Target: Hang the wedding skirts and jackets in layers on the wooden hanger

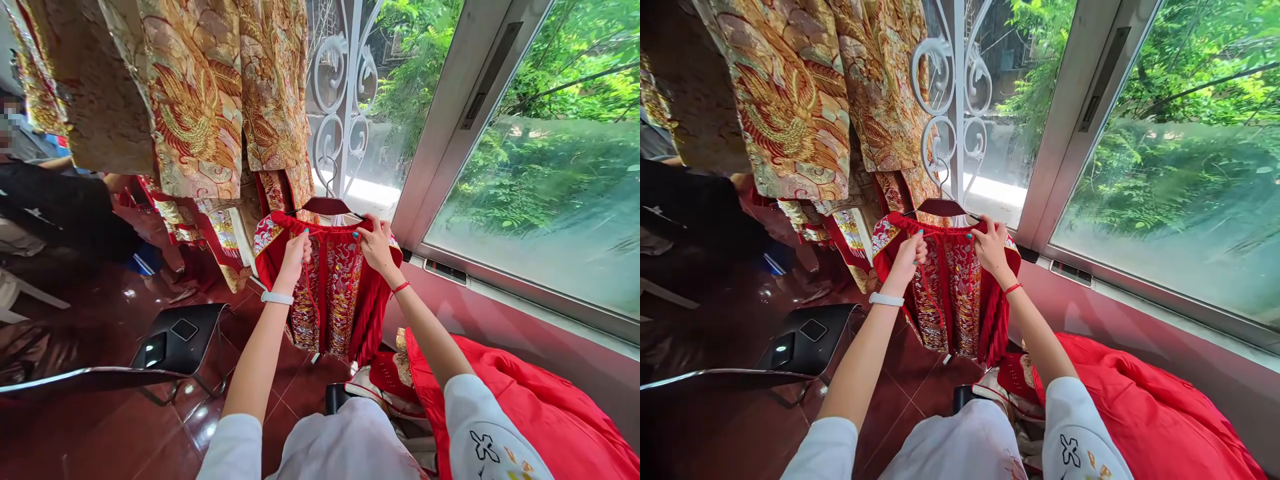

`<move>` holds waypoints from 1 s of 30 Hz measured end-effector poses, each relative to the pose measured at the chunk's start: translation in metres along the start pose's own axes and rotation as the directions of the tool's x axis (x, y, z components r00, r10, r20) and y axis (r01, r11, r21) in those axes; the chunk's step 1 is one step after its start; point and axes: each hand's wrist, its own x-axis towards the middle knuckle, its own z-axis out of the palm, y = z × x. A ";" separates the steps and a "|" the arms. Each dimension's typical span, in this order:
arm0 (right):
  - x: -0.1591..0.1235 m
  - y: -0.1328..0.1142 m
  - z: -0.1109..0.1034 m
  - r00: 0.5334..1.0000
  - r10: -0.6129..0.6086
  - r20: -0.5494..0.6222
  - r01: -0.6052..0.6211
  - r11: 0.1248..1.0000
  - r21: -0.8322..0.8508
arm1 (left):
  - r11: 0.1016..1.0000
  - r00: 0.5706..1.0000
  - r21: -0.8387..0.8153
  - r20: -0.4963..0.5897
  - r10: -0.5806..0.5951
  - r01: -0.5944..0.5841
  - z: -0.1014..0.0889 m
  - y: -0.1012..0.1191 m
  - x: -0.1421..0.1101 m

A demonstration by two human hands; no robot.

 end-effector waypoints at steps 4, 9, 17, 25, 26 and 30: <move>0.008 -0.003 0.001 0.999 0.035 0.040 -0.036 0.999 0.010 | 1.000 0.993 0.002 -0.113 0.015 -0.015 -0.004 -0.002 0.002; 0.011 0.001 -0.004 1.000 0.026 0.000 -0.026 0.999 0.041 | 0.992 0.986 -0.100 -0.153 0.066 -0.082 -0.005 0.005 0.004; -0.006 -0.003 -0.009 0.998 -0.058 -0.029 0.057 0.998 -0.031 | 0.999 0.998 -0.031 -0.061 0.031 -0.033 -0.024 0.009 -0.007; -0.030 -0.011 -0.002 0.980 0.111 0.166 -0.145 0.968 0.207 | 0.958 0.969 -0.224 0.205 -0.136 0.181 -0.028 0.017 -0.008; -0.030 -0.012 0.001 0.973 0.172 0.154 -0.212 0.930 0.301 | 0.957 0.971 -0.231 0.203 -0.130 0.176 -0.027 0.017 -0.008; -0.016 -0.027 0.015 0.887 0.462 -0.014 -0.370 0.728 0.578 | 0.966 0.980 -0.237 0.191 -0.059 0.105 -0.023 0.011 -0.009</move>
